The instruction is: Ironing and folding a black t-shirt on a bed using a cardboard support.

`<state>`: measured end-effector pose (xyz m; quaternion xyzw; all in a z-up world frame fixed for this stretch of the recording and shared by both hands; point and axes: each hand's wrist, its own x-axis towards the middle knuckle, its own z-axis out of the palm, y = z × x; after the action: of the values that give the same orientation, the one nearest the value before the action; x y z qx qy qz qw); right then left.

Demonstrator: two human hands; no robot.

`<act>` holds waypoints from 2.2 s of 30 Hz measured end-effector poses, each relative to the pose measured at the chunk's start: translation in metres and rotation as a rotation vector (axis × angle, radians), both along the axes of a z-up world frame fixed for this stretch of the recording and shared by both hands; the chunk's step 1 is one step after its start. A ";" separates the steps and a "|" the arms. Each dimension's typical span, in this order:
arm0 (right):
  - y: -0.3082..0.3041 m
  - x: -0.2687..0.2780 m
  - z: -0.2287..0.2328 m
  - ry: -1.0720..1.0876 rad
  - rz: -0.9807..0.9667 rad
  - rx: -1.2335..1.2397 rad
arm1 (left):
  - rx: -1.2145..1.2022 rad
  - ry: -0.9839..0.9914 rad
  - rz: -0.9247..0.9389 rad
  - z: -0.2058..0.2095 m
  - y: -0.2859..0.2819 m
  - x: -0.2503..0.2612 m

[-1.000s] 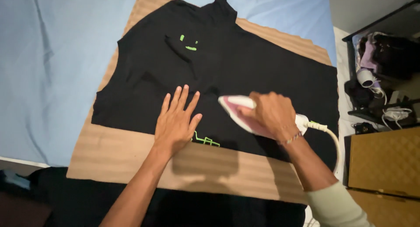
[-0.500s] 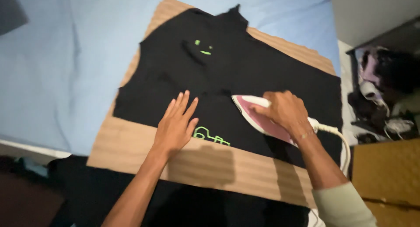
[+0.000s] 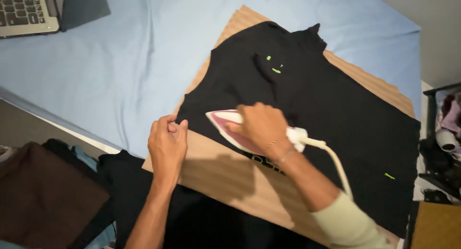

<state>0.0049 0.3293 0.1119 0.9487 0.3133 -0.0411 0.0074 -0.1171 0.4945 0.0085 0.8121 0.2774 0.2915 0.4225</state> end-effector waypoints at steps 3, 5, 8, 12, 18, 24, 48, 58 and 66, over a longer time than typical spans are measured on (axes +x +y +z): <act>0.031 0.006 -0.018 -0.074 0.055 0.048 | -0.098 0.081 -0.003 -0.002 0.014 0.006; 0.035 0.011 -0.015 -0.074 0.052 0.047 | -0.161 0.154 -0.033 0.001 0.024 0.009; 0.029 0.014 -0.005 -0.050 0.044 0.034 | -0.296 0.267 -0.077 0.010 0.033 0.012; 0.020 0.010 0.011 0.030 0.047 0.009 | -0.443 0.230 -0.068 0.005 0.039 0.011; 0.046 -0.006 0.001 0.017 0.096 0.032 | -0.401 -0.063 0.002 -0.025 0.031 0.004; 0.071 -0.010 -0.027 -0.074 0.231 0.180 | -0.405 -0.295 0.092 -0.034 0.018 -0.004; 0.000 -0.014 0.035 -0.003 0.004 0.137 | -0.006 -0.183 0.124 -0.003 0.006 -0.010; -0.122 -0.015 0.022 0.043 -0.246 -0.108 | 0.554 0.008 -0.325 -0.017 -0.065 0.045; -0.206 0.023 0.026 0.035 -0.485 -0.020 | 0.524 0.212 -0.383 -0.016 -0.066 0.045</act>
<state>0.0283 0.1231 0.1384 0.9952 0.0761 -0.0611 0.0015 -0.0724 0.4283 -0.0072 0.9563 0.0779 0.1821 0.2152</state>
